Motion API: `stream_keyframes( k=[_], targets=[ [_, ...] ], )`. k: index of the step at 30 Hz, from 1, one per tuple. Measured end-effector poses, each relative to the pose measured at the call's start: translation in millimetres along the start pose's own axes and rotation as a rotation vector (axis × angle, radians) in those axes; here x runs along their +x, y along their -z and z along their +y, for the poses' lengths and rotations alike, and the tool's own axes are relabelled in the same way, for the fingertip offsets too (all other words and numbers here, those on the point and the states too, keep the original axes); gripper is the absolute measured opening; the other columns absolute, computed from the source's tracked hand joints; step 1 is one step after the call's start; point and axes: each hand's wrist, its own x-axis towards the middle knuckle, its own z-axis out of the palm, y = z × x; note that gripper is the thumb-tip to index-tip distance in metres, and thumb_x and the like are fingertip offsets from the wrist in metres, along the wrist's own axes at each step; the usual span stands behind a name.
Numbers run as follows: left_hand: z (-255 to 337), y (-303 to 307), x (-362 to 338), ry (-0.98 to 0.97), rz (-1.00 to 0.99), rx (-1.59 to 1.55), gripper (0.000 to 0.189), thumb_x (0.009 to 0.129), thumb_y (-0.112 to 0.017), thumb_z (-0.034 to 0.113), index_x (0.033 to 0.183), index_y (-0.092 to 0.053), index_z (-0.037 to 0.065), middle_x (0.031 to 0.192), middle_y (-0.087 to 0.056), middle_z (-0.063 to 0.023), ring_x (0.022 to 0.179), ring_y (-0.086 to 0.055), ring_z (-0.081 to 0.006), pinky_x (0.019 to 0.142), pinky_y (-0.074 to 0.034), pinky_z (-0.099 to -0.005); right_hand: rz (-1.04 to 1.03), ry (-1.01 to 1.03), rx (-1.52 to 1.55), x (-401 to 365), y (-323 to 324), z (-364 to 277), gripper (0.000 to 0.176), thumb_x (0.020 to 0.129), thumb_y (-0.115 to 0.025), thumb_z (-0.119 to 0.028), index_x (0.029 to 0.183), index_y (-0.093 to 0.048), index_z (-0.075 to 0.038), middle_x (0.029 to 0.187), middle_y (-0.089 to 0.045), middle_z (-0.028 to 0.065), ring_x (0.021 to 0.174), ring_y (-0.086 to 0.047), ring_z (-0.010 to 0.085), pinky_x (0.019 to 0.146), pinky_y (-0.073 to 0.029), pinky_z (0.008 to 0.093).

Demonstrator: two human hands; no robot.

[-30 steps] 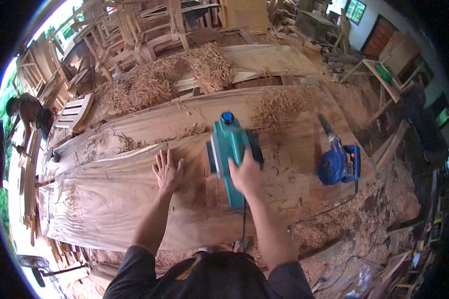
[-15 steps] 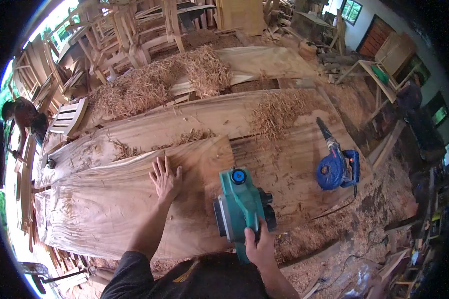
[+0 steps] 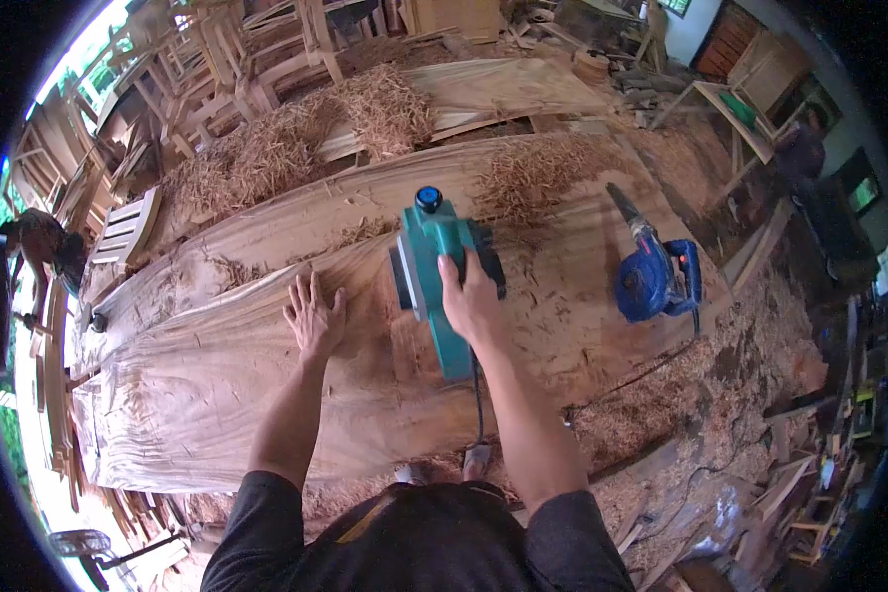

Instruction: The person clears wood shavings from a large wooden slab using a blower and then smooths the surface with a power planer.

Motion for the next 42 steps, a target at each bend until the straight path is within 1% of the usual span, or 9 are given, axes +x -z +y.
stream_keyframes(
  k=[6,9,13,19,25,27,31,38,42],
  targets=[
    [0,-2,2,0.022,-0.032,0.018,0.079,0.098,-0.048,0.059,0.159,-0.033,0.011,0.167,-0.025,-0.019,0.156,-0.018,-0.0375,0.123,-0.014,-0.0604,0.022,0.013,-0.028,-171,48,49,0.051,0.102,-0.057,-0.032,0.141,-0.049,0.001,0.092,-0.07,0.027,0.087,-0.072,0.0419,0.075,-0.055,0.0464],
    [2,-4,2,0.039,-0.05,0.027,0.08,0.099,-0.047,0.059,0.16,-0.031,0.011,0.168,-0.023,-0.0187,0.156,-0.016,-0.0375,0.123,-0.012,-0.0605,-0.002,-0.009,0.005,-253,68,72,0.053,0.1,-0.058,-0.026,0.141,-0.048,0.006,0.101,-0.069,0.028,0.091,-0.072,0.0427,0.08,-0.056,0.0451],
    [3,-6,4,0.048,-0.069,0.029,0.08,0.099,-0.046,0.058,0.161,-0.029,0.011,0.168,-0.021,-0.0186,0.157,-0.014,-0.0376,0.124,-0.01,-0.061,-0.023,-0.099,0.018,-259,67,64,0.055,0.098,-0.059,-0.026,0.141,-0.047,0.007,0.112,-0.068,0.0293,0.098,-0.071,0.0438,0.086,-0.056,0.0447],
    [1,-8,4,0.04,-0.055,0.059,0.079,0.1,-0.046,0.057,0.161,-0.03,0.01,0.167,-0.023,-0.02,0.156,-0.017,-0.0387,0.123,-0.012,-0.0607,0.028,0.015,0.016,-175,36,41,0.055,0.1,-0.063,-0.031,0.14,-0.049,0.003,0.105,-0.067,0.0324,0.097,-0.068,0.0489,0.081,-0.055,0.0488],
    [1,-12,4,0.021,-0.023,0.081,0.077,0.1,-0.046,0.056,0.16,-0.031,0.01,0.167,-0.024,-0.021,0.155,-0.019,-0.0404,0.123,-0.014,-0.062,0.117,0.171,-0.077,-87,14,4,0.05,0.101,-0.062,-0.035,0.136,-0.052,-0.001,0.088,-0.069,0.0289,0.08,-0.07,0.0475,0.069,-0.055,0.0525],
    [7,-6,6,0.023,-0.033,0.074,0.076,0.101,-0.045,0.055,0.16,-0.031,0.01,0.167,-0.024,-0.0213,0.155,-0.017,-0.0404,0.123,-0.014,-0.0625,0.072,0.099,-0.026,-53,7,-12,0.052,0.102,-0.059,-0.04,0.137,-0.052,-0.002,0.091,-0.069,0.0296,0.084,-0.069,0.0479,0.071,-0.055,0.052],
    [11,6,4,0.008,-0.046,0.053,0.073,0.102,-0.045,0.053,0.159,-0.033,0.009,0.166,-0.025,-0.0205,0.155,-0.019,-0.0398,0.122,-0.015,-0.0624,0.124,0.239,0.062,-3,-13,-5,0.055,0.101,-0.057,-0.045,0.135,-0.054,-0.002,0.093,-0.07,0.0294,0.088,-0.069,0.049,0.075,-0.055,0.0525],
    [-30,2,12,-0.126,-0.023,-0.01,0.063,0.101,-0.049,0.05,0.155,-0.044,0.017,0.166,-0.031,-0.0149,0.151,-0.028,-0.035,0.116,-0.025,-0.0568,-0.057,-0.036,0.106,-138,17,24,0.055,0.101,-0.059,-0.043,0.137,-0.053,-0.001,0.1,-0.069,0.0306,0.098,-0.069,0.0473,0.083,-0.055,0.0508],
    [-35,9,15,0.039,-0.02,0.051,0.067,0.101,-0.048,0.05,0.157,-0.039,0.014,0.166,-0.027,-0.0163,0.154,-0.022,-0.0366,0.12,-0.02,-0.0591,-0.14,-0.03,0.037,-254,53,67,0.058,0.098,-0.062,-0.03,0.139,-0.049,0.008,0.099,-0.07,0.0249,0.093,-0.072,0.0364,0.083,-0.055,0.0429]
  ],
)
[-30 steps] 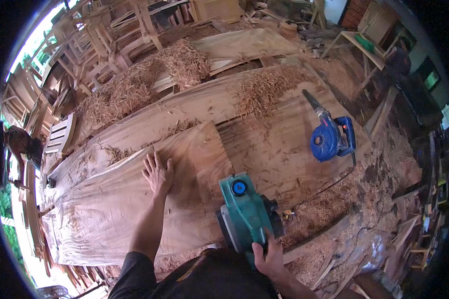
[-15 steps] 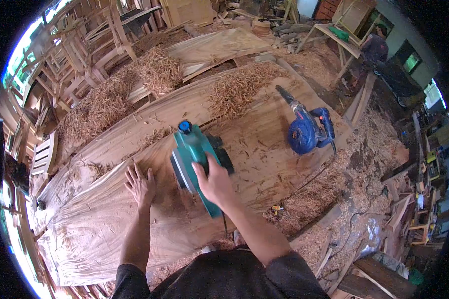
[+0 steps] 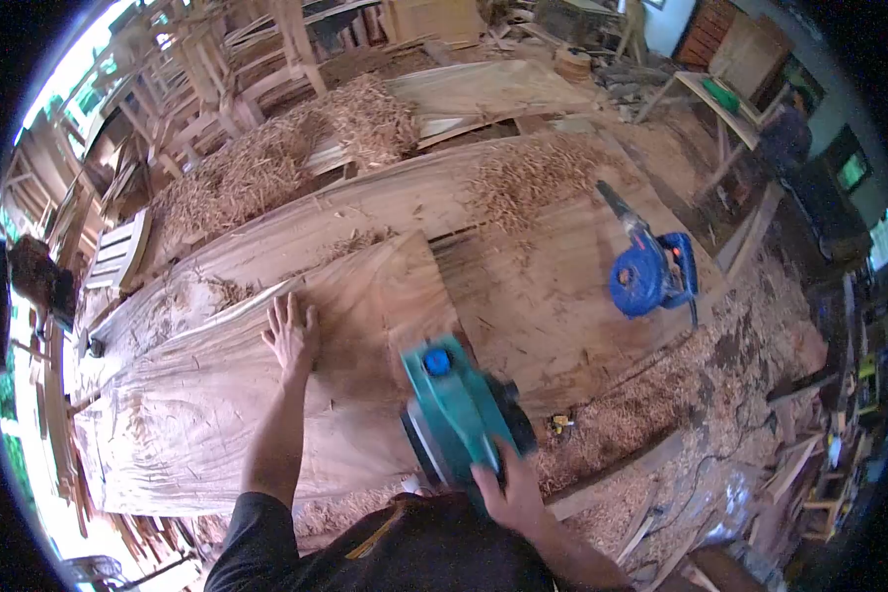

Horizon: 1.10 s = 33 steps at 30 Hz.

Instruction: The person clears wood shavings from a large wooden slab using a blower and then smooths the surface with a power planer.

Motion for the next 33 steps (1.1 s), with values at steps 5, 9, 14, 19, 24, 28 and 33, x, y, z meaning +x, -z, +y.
stream_keyframes(
  k=[5,9,14,19,24,28,33],
  targets=[
    [0,-11,3,0.031,-0.009,-0.027,0.071,0.102,-0.045,0.051,0.159,-0.033,0.009,0.167,-0.024,-0.0195,0.155,-0.015,-0.0405,0.122,-0.013,-0.0623,-0.018,-0.005,0.01,-5,-3,4,0.055,0.098,-0.062,-0.022,0.138,-0.047,0.012,0.075,-0.066,0.0132,0.069,-0.068,0.0226,0.065,-0.055,0.037],
    [1,-10,4,0.02,-0.011,-0.018,0.071,0.103,-0.043,0.051,0.159,-0.033,0.008,0.167,-0.023,-0.0201,0.155,-0.016,-0.0421,0.122,-0.014,-0.0627,0.018,0.066,0.114,61,-33,-29,0.046,0.102,-0.057,-0.019,0.137,-0.046,0.009,0.074,-0.061,0.0075,0.062,-0.061,0.0145,0.057,-0.05,0.0314],
    [2,-9,3,0.016,0.002,-0.023,0.071,0.102,-0.044,0.05,0.159,-0.033,0.008,0.167,-0.023,-0.0213,0.155,-0.017,-0.0423,0.122,-0.015,-0.0632,0.144,0.137,-0.016,164,-63,-75,0.043,0.102,-0.059,-0.034,0.126,-0.06,0.002,0.085,-0.07,0.0233,0.078,-0.071,0.0436,0.069,-0.055,0.0486],
    [-2,-10,5,-0.01,0.042,-0.012,0.071,0.102,-0.045,0.052,0.158,-0.034,0.01,0.166,-0.026,-0.0205,0.154,-0.021,-0.0399,0.12,-0.018,-0.0622,0.137,0.177,-0.037,240,-81,-88,0.055,0.103,-0.053,-0.045,0.133,-0.055,0.001,0.096,-0.07,0.0293,0.09,-0.069,0.048,0.078,-0.054,0.0514],
    [-5,-9,5,-0.025,0.048,-0.055,0.071,0.102,-0.045,0.051,0.158,-0.034,0.009,0.166,-0.026,-0.0205,0.154,-0.02,-0.0407,0.121,-0.016,-0.0621,0.096,0.14,0.023,154,-70,-70,0.053,0.104,-0.054,-0.036,0.142,-0.048,0.0,0.102,-0.07,0.0274,0.093,-0.071,0.0428,0.08,-0.055,0.0484],
    [-5,-10,4,-0.017,0.032,-0.093,0.073,0.101,-0.045,0.051,0.158,-0.033,0.007,0.166,-0.025,-0.0207,0.154,-0.02,-0.0413,0.122,-0.014,-0.0622,0.05,0.083,-0.055,17,-51,-25,0.056,0.101,-0.058,-0.025,0.144,-0.044,0.008,0.109,-0.067,0.0275,0.101,-0.069,0.037,0.089,-0.054,0.0438],
    [-10,-22,3,-0.015,0.038,-0.084,0.072,0.102,-0.048,0.051,0.157,-0.034,0.007,0.167,-0.025,-0.0198,0.155,-0.017,-0.0415,0.122,-0.015,-0.0622,0.02,-0.047,0.007,-40,-48,-6,0.06,0.095,-0.063,-0.021,0.143,-0.044,0.011,0.093,-0.068,0.0193,0.084,-0.069,0.026,0.079,-0.055,0.0399]
  ],
)
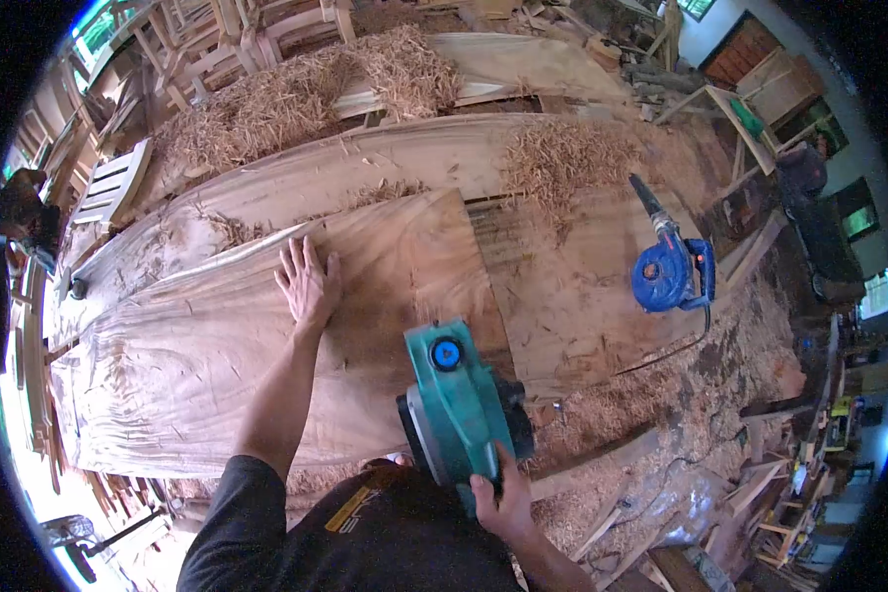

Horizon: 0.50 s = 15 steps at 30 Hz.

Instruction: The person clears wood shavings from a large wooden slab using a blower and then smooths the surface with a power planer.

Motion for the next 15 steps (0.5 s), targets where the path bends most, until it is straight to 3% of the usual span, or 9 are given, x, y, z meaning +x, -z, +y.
stream_keyframes(
  k=[1,5,8,14,15],
  targets=[
    [1,2,1,0.0,0.002,-0.009,0.072,0.102,-0.048,0.051,0.157,-0.034,0.007,0.167,-0.025,-0.0199,0.155,-0.017,-0.0416,0.122,-0.015,-0.0624,0.039,0.072,0.013,11,-7,0,0.058,0.097,-0.061,-0.02,0.143,-0.044,0.01,0.082,-0.066,0.0123,0.072,-0.066,0.0188,0.07,-0.054,0.0346],
    [1,6,3,0.013,-0.03,-0.049,0.072,0.101,-0.047,0.049,0.157,-0.034,0.005,0.167,-0.025,-0.0192,0.156,-0.016,-0.0392,0.124,-0.013,-0.0605,0.076,0.127,0.097,63,-25,-32,0.051,0.1,-0.058,-0.017,0.142,-0.046,0.008,0.078,-0.064,0.0074,0.067,-0.064,0.0143,0.063,-0.053,0.0299],
    [1,7,1,0.005,-0.021,-0.035,0.072,0.101,-0.047,0.049,0.157,-0.034,0.005,0.167,-0.025,-0.0187,0.156,-0.016,-0.0382,0.124,-0.012,-0.0602,0.049,0.178,0.107,108,-29,-60,0.043,0.105,-0.051,-0.019,0.14,-0.046,0.006,0.075,-0.058,0.0046,0.06,-0.055,0.0108,0.055,-0.045,0.0269],
    [4,5,2,0.004,-0.001,-0.002,0.072,0.101,-0.047,0.049,0.157,-0.035,0.005,0.166,-0.027,-0.0206,0.155,-0.018,-0.0412,0.123,-0.014,-0.0611,0.145,0.29,-0.054,223,-41,-72,0.037,0.106,-0.053,-0.034,0.127,-0.058,-0.004,0.064,-0.056,0.0007,0.055,-0.055,0.0101,0.052,-0.044,0.0289],
    [1,0,3,-0.024,0.04,-0.001,0.073,0.1,-0.048,0.05,0.156,-0.036,0.004,0.165,-0.028,-0.0217,0.153,-0.021,-0.0423,0.122,-0.016,-0.0617,0.145,0.283,-0.06,245,-39,-85,0.046,0.103,-0.055,-0.042,0.123,-0.061,-0.001,0.084,-0.069,0.0202,0.076,-0.07,0.0352,0.069,-0.053,0.0465]
  ],
)
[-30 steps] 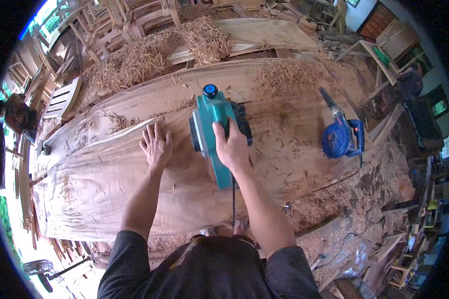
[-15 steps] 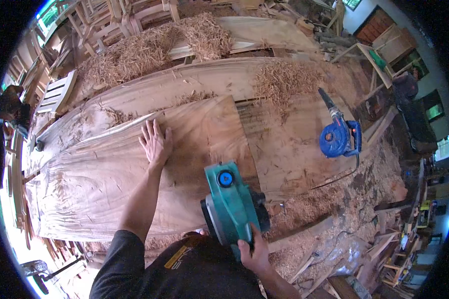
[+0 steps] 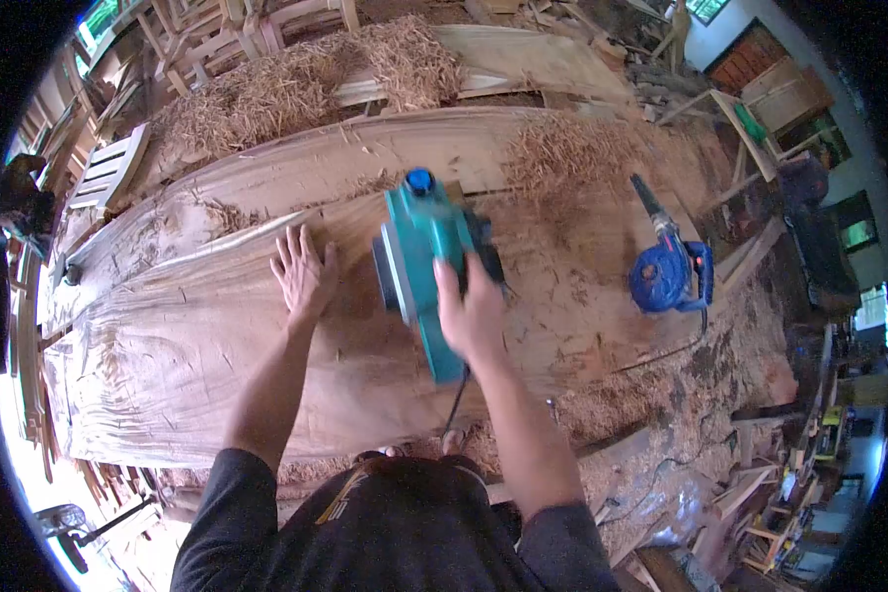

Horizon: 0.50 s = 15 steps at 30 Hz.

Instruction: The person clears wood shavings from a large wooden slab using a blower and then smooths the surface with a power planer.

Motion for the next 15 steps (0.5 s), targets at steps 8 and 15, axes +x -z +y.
stream_keyframes(
  k=[8,15],
  targets=[
    [-1,7,0,-0.023,0.009,-0.013,0.072,0.099,-0.049,0.05,0.154,-0.039,0.005,0.164,-0.03,-0.0202,0.152,-0.023,-0.0405,0.12,-0.019,-0.0615,-0.081,-0.103,0.219,-15,23,6,0.042,0.105,-0.055,-0.038,0.126,-0.058,-0.002,0.071,-0.059,0.003,0.057,-0.059,0.0122,0.053,-0.048,0.0311],
    [2,9,8,0.014,-0.001,0.015,0.073,0.101,-0.045,0.05,0.157,-0.035,0.005,0.166,-0.027,-0.0195,0.154,-0.02,-0.0403,0.122,-0.016,-0.061,-0.158,-0.226,0.228,-235,122,47,0.052,0.099,-0.055,-0.025,0.138,-0.047,0.01,0.076,-0.061,0.0067,0.067,-0.059,0.0132,0.06,-0.049,0.0301]
  ],
)
